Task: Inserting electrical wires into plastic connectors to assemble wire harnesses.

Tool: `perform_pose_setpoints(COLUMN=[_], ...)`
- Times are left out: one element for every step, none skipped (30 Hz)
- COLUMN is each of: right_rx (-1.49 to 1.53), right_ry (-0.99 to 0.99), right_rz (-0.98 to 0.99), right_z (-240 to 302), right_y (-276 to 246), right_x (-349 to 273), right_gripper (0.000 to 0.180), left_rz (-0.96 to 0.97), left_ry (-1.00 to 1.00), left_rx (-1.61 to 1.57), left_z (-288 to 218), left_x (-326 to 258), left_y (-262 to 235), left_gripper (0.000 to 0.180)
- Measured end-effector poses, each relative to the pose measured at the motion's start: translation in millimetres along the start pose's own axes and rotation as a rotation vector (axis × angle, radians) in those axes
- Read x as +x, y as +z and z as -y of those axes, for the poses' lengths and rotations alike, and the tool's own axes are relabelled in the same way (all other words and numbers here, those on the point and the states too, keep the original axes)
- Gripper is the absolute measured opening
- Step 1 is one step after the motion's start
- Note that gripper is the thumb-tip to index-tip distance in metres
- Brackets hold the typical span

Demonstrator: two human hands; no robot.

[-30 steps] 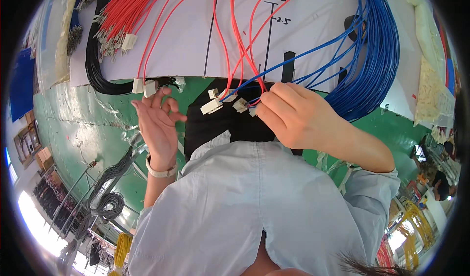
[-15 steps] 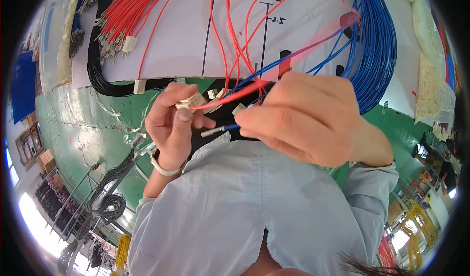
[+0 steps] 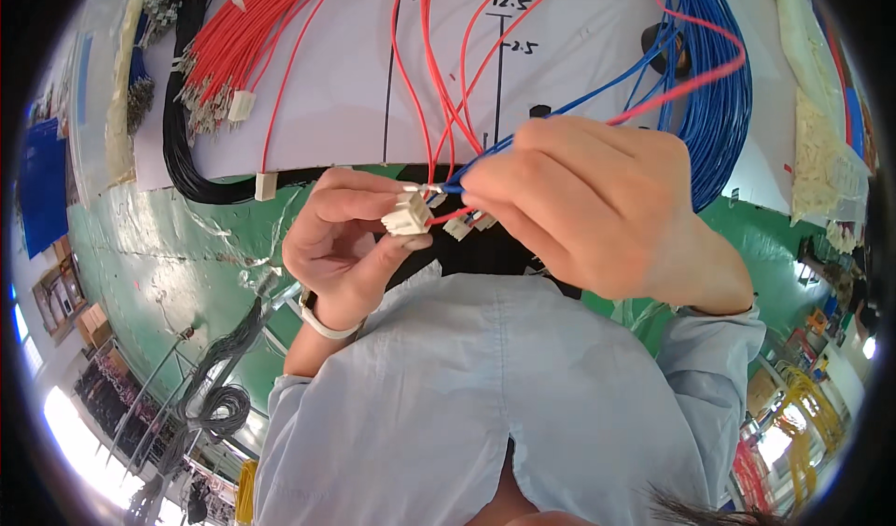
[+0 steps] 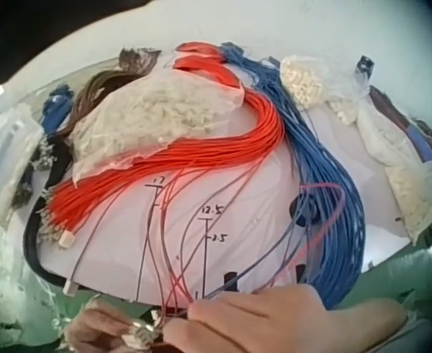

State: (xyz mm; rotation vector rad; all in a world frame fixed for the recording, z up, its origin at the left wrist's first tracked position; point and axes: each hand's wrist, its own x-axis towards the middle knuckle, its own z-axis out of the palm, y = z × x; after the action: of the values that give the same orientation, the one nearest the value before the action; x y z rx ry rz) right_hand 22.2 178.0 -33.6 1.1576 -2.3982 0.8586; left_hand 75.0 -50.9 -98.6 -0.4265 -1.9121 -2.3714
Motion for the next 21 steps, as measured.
perform_pose_setpoints(right_rx=[0.085,0.084,0.116,0.148,0.146,0.143,0.14,0.14,0.101,0.064,0.065,0.034,0.003,0.004,0.041,0.078,0.082,0.059,0.037,0.039,0.063], right_ry=[0.02,0.024,0.047,0.069,0.075,0.07,0.065,0.065,0.015,-0.035,-0.037,-0.087,-0.136,-0.139,-0.166,-0.193,-0.197,-0.196,-0.195,-0.197,-0.155], right_rz=[-0.016,-0.015,0.028,0.071,0.072,0.063,0.053,0.053,0.015,-0.023,-0.023,-0.066,-0.109,-0.11,-0.173,-0.236,-0.237,-0.237,-0.236,-0.241,-0.2], right_z=[-2.1,-1.4,-0.8,0.1,-1.0,-1.9,-2.9,-2.6,-2.4,-1.9,-1.4,-0.8,-0.6,-1.0,-1.8,-2.8,-5.5,-8.7,-10.6,-9.0,-5.7], right_y=[-0.3,-3.0,-6.4,-8.3,-8.5,-8.2,-7.7,-4.9,-1.1,1.8,2.7,3.4,4.0,5.2,7.4,9.7,12.3,15.0,17.8,20.2,23.0], right_x=[-0.9,-2.5,-2.8,-3.5,-3.3,-2.9,-2.4,-3.7,-5.8,-7.1,-6.0,-4.7,-4.0,-4.7,-6.2,-7.5,-8.3,-9.1,-10.2,-11.3,-12.7], right_gripper=[0.024,0.024,0.022,0.02,0.02,0.02,0.02,0.02,0.021,0.021,0.021,0.021,0.022,0.022,0.022,0.022,0.022,0.022,0.022,0.022,0.023], left_rz=[0.002,-0.024,-0.022,-0.024,-0.024,-0.027,-0.025,-0.028,-0.032,-0.031,-0.016,-0.001,-0.002,0.013,0.028,0.027,0.004,-0.02,-0.025,-0.001,0.022], left_ry=[-0.027,-0.098,-0.101,-0.081,-0.063,-0.076,-0.079,-0.118,-0.157,-0.157,-0.16,-0.163,-0.162,-0.186,-0.21,-0.209,-0.239,-0.269,-0.266,-0.252,-0.237], left_rx=[-0.091,-0.18,-0.182,-0.176,-0.171,-0.167,-0.169,-0.125,-0.08,-0.08,-0.066,-0.053,-0.051,-0.183,-0.316,-0.314,-0.334,-0.353,-0.349,-0.223,-0.097], left_z=[0.6,-2.8,-1.3,1.8,4.3,3.7,2.5,0.6,-0.4,0.1,0.0,0.1,0.3,1.1,1.4,0.2,-1.6,-3.2,-5.7,-10.0,-12.6], left_x=[0.7,0.1,-0.9,-1.5,0.6,1.2,3.5,4.6,5.0,4.8,5.7,6.7,8.1,9.5,10.3,11.2,13.0,14.4,13.8,13.2,13.0], left_y=[-1.1,2.6,2.4,1.2,0.3,0.2,1.3,1.9,2.3,2.5,2.9,3.0,2.2,1.0,0.3,1.6,4.3,6.8,9.3,11.4,12.0], left_gripper=[0.03,0.032,0.032,0.033,0.034,0.033,0.033,0.033,0.032,0.032,0.033,0.033,0.033,0.034,0.034,0.034,0.032,0.031,0.031,0.029,0.027])
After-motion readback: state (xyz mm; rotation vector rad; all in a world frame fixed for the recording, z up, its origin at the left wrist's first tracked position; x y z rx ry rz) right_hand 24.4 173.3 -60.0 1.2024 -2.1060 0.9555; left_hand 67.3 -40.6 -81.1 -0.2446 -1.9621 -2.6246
